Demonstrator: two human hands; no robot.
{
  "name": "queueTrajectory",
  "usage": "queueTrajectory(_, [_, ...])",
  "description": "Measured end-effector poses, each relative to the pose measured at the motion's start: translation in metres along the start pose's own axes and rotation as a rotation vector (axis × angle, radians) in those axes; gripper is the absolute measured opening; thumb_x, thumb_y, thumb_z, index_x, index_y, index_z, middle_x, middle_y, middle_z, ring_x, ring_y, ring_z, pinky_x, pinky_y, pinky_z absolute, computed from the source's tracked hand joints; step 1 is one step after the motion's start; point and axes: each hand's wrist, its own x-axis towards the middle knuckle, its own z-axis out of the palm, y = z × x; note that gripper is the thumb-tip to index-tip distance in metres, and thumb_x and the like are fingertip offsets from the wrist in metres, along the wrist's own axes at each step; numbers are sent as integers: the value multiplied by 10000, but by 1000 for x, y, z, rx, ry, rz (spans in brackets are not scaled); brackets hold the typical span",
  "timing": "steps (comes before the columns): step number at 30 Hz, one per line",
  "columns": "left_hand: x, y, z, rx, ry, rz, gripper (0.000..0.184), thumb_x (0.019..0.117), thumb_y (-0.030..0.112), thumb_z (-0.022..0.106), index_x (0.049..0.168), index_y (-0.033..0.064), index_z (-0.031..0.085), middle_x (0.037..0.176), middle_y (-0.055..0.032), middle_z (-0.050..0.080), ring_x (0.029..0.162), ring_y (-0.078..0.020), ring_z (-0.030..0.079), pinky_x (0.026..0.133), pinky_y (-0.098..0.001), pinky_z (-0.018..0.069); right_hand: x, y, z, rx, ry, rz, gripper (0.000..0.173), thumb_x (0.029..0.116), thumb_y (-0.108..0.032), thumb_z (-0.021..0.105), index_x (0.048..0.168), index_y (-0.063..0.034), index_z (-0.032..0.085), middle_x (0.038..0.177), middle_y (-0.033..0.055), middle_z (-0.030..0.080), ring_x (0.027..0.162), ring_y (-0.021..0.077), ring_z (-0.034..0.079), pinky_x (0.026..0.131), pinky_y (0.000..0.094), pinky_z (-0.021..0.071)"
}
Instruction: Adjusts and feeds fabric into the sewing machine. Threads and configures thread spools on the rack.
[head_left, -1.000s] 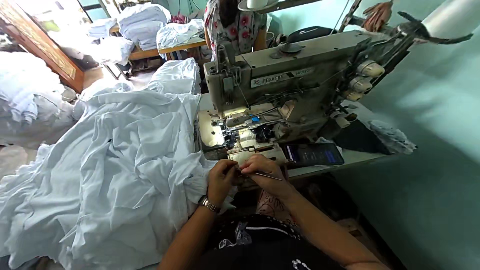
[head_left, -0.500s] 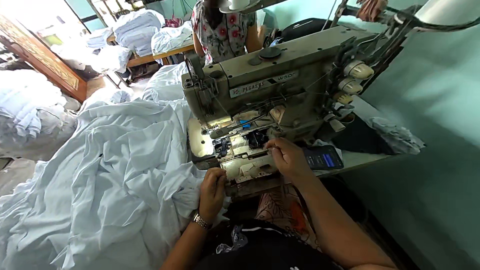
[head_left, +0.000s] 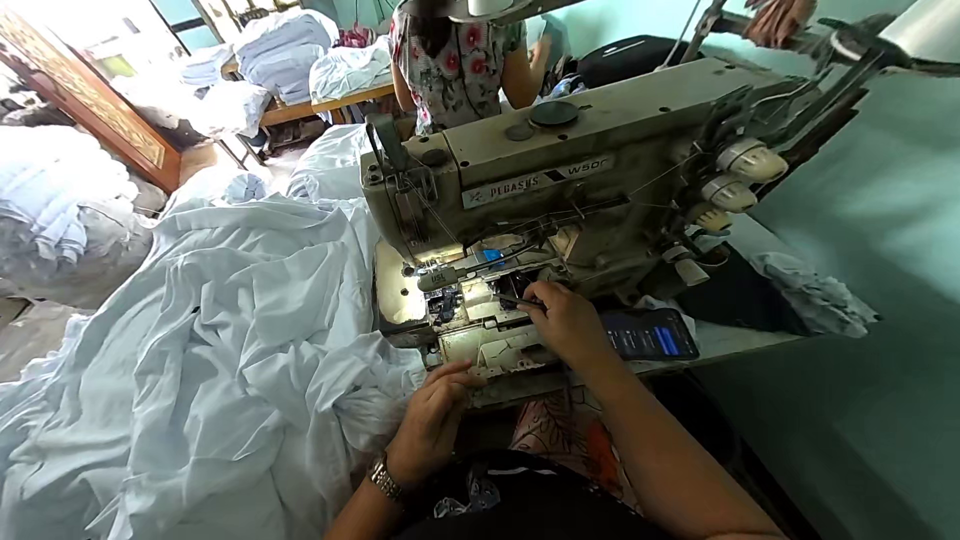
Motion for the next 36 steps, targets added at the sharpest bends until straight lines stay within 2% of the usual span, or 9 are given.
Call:
queueTrajectory(4, [1, -5, -1, -18, 35, -60, 205, 1098, 131, 400, 1050, 69, 590, 1080, -83, 693, 1211, -245, 631, 1097, -429, 495, 7, 0, 9, -35, 44, -32, 126, 988, -139, 655, 1053, -43, 704, 1011, 182, 709, 911, 367, 711, 768, 556, 574])
queueTrajectory(9, [-2, -17, 3, -68, 177, -206, 226, 1089, 119, 421, 1134, 34, 626, 1150, -90, 702, 1156, -215, 672, 1031, -407, 557, 15, -11, 8, -86, 20, 15, 128, 971, -87, 637, 1063, -26, 702, 1035, 193, 709, 938, 375, 712, 786, 550, 576])
queueTrajectory(14, [-9, -31, 7, -185, 329, -310, 219, 1084, 137, 431, 1061, 10, 607, 1234, -123, 647, 1117, -229, 674, 925, -395, 612, 11, -13, 1, -91, -50, 36, 185, 965, -78, 611, 1125, -50, 700, 1111, 185, 702, 979, 363, 707, 810, 542, 575])
queueTrajectory(18, [-9, -34, 8, -197, 344, -313, 214, 1082, 142, 445, 1041, 16, 613, 1237, -123, 641, 1093, -226, 681, 895, -384, 624, 7, -11, -4, -48, 310, -200, 194, 986, -226, 630, 1024, -75, 746, 916, 128, 698, 748, 286, 705, 611, 457, 590])
queueTrajectory(20, [-10, -35, 9, -202, 341, -305, 209, 1080, 142, 454, 1037, 14, 614, 1231, -121, 642, 1085, -216, 682, 888, -370, 622, 17, -18, -7, -92, 428, -257, 226, 998, -246, 619, 1064, -79, 756, 972, 134, 711, 756, 281, 713, 600, 442, 597])
queueTrajectory(25, [-11, -35, 8, -205, 326, -307, 213, 1082, 139, 452, 1040, 6, 613, 1226, -129, 633, 1087, -219, 675, 891, -374, 621, 49, -38, -12, -227, 179, -58, 412, 994, -295, 665, 1352, -91, 665, 1152, 234, 677, 945, 413, 701, 758, 598, 571])
queueTrajectory(29, [-12, -33, 7, -187, 315, -295, 207, 1078, 123, 452, 1039, 2, 615, 1215, -134, 635, 1097, -222, 667, 899, -379, 612, 60, -42, -2, -303, 167, -26, 394, 996, -348, 658, 1284, -83, 697, 1082, 226, 712, 918, 421, 710, 745, 613, 566])
queueTrajectory(33, [-12, -33, 8, -181, 308, -307, 198, 1073, 107, 454, 1007, 0, 607, 1211, -139, 630, 1108, -220, 660, 898, -378, 606, 63, -38, -1, -319, 193, -65, 369, 1034, -370, 599, 1229, -86, 731, 1089, 197, 731, 979, 419, 700, 857, 663, 507])
queueTrajectory(36, [-11, -32, 8, -175, 305, -313, 195, 1071, 95, 449, 1006, -2, 605, 1216, -145, 630, 1115, -227, 660, 901, -381, 607, 66, -35, 1, -311, 202, -85, 351, 1047, -344, 576, 1172, -58, 736, 1003, 213, 730, 919, 430, 707, 772, 646, 533])
